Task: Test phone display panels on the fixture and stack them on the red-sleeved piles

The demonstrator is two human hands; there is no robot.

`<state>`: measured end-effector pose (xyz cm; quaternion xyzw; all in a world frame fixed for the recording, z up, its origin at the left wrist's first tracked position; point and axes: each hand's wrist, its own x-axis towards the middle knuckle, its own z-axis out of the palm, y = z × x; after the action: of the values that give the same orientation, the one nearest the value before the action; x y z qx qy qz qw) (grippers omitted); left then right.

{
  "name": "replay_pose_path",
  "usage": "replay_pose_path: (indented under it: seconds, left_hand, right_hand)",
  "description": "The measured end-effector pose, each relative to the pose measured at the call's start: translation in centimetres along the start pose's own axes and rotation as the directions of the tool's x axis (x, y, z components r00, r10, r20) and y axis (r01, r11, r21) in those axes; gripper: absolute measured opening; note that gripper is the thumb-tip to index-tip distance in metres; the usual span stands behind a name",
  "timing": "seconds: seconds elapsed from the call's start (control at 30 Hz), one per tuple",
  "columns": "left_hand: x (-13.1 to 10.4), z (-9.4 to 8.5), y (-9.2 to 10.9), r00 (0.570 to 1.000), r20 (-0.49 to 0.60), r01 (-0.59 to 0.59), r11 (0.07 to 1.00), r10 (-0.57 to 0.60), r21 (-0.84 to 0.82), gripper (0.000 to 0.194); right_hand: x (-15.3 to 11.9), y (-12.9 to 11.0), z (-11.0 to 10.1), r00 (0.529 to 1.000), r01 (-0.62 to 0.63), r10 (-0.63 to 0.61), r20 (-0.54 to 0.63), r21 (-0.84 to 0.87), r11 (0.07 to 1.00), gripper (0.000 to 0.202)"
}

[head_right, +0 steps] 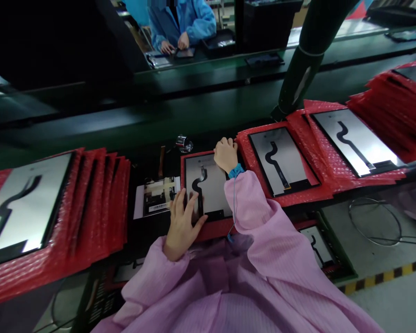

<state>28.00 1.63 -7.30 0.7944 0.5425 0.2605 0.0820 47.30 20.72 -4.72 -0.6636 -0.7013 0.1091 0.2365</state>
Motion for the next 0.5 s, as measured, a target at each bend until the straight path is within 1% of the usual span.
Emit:
replay_pose_path:
  seconds: [0.17,0.27,0.33,0.4,0.47,0.5]
  left_hand:
    - [-0.4,0.2,-0.1,0.997,-0.056,0.045,0.998,-0.048,-0.051,0.078]
    - [-0.5,0.4,-0.1,0.992,-0.063,0.1,0.986,-0.109,-0.129,0.096]
    - [-0.3,0.4,-0.1,0.988,-0.056,0.129,0.974,-0.141,-0.185,0.108]
    - [0.0,0.3,-0.1,0.988,-0.051,0.132,0.966,-0.147,-0.222,0.116]
    - [0.5,0.3,-0.2,0.982,-0.083,0.144,0.951,-0.172,-0.275,0.119]
    - [0.7,0.4,-0.3,0.97,-0.121,0.162,0.933,-0.21,-0.32,0.116]
  right_hand:
    - [0.2,0.5,-0.3,0.999,0.046,-0.046,-0.002,0.088,0.995,0.017]
    - [0.3,0.7,-1.4,0.997,0.075,-0.07,-0.034,0.18,0.981,0.018]
    - [0.2,0.6,-2.4,0.991,0.11,-0.087,-0.1,0.247,0.963,0.02]
    - [-0.2,0.3,-3.6,0.976,0.156,-0.097,-0.196,0.31,0.938,0.021]
    - [-0.8,0.1,-4.6,0.951,0.206,-0.098,-0.294,0.361,0.909,0.023]
    - [-1.1,0.0,-5.1,0.936,0.227,-0.093,-0.34,0.381,0.896,0.024]
